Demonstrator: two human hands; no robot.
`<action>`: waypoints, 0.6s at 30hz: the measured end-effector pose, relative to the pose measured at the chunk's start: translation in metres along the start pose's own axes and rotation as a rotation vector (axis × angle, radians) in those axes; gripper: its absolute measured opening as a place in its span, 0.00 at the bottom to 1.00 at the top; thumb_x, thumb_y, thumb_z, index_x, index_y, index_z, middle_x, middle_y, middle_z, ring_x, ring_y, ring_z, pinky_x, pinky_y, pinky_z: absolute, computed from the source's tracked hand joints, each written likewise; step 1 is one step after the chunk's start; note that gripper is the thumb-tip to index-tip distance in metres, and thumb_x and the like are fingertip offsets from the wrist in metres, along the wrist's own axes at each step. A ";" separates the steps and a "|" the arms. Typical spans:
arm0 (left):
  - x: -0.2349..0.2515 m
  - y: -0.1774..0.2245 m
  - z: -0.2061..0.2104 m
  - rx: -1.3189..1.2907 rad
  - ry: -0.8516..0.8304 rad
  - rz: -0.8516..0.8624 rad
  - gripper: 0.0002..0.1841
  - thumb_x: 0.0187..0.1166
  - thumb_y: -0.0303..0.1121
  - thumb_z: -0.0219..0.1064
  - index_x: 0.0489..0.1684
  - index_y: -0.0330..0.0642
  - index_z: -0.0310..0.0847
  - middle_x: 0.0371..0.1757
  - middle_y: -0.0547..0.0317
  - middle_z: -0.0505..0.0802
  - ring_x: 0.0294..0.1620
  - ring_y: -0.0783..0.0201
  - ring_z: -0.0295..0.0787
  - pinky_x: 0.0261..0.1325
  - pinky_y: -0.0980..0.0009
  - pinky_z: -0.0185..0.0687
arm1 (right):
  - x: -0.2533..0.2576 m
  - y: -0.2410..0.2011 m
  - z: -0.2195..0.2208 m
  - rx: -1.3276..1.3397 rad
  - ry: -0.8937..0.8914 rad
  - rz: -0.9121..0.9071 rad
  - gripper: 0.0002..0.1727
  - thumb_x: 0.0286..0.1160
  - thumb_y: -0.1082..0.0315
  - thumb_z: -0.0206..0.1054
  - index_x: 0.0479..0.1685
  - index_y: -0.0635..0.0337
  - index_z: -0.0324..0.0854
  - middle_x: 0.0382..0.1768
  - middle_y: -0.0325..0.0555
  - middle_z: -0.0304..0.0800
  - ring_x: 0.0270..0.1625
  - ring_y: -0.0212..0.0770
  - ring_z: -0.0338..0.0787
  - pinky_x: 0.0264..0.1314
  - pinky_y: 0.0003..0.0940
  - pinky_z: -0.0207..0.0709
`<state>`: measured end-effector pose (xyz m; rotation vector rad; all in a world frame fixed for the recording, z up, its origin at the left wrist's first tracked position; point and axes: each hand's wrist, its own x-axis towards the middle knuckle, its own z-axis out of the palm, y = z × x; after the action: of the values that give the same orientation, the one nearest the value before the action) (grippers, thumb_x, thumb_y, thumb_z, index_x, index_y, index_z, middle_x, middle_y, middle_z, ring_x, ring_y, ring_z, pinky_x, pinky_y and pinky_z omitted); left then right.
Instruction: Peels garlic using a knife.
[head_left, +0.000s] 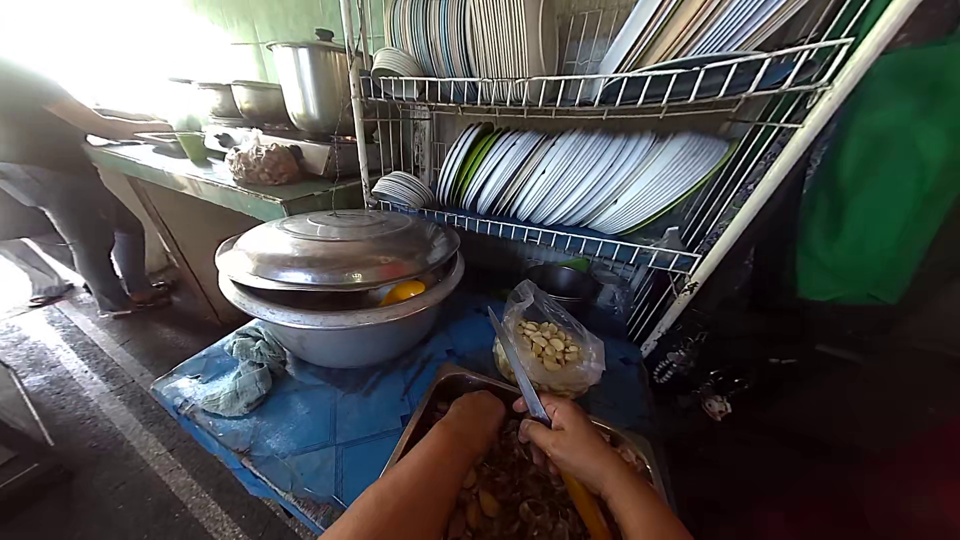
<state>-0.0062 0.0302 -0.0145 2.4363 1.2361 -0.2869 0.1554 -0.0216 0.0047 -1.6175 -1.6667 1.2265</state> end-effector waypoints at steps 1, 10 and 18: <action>-0.002 0.001 -0.003 -0.009 0.011 -0.036 0.12 0.79 0.20 0.62 0.57 0.27 0.83 0.67 0.31 0.85 0.72 0.33 0.80 0.69 0.36 0.77 | -0.001 -0.001 0.000 0.004 0.000 0.008 0.18 0.82 0.72 0.60 0.69 0.62 0.76 0.33 0.41 0.90 0.20 0.31 0.84 0.21 0.25 0.79; -0.009 -0.005 -0.013 -0.073 0.083 -0.074 0.15 0.86 0.36 0.61 0.57 0.37 0.88 0.66 0.38 0.87 0.73 0.38 0.80 0.72 0.37 0.74 | -0.001 -0.002 -0.001 0.024 -0.005 0.008 0.16 0.84 0.72 0.60 0.67 0.62 0.76 0.34 0.40 0.90 0.20 0.30 0.84 0.22 0.24 0.79; 0.000 -0.009 -0.002 -0.043 -0.054 0.109 0.13 0.77 0.24 0.66 0.57 0.36 0.88 0.67 0.35 0.86 0.73 0.35 0.79 0.72 0.33 0.72 | 0.001 0.000 -0.001 0.006 -0.011 0.016 0.16 0.84 0.71 0.60 0.68 0.61 0.76 0.34 0.40 0.90 0.20 0.31 0.84 0.21 0.25 0.79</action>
<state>-0.0139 0.0356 -0.0151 2.4322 1.0713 -0.2901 0.1563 -0.0206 0.0052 -1.6264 -1.6588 1.2492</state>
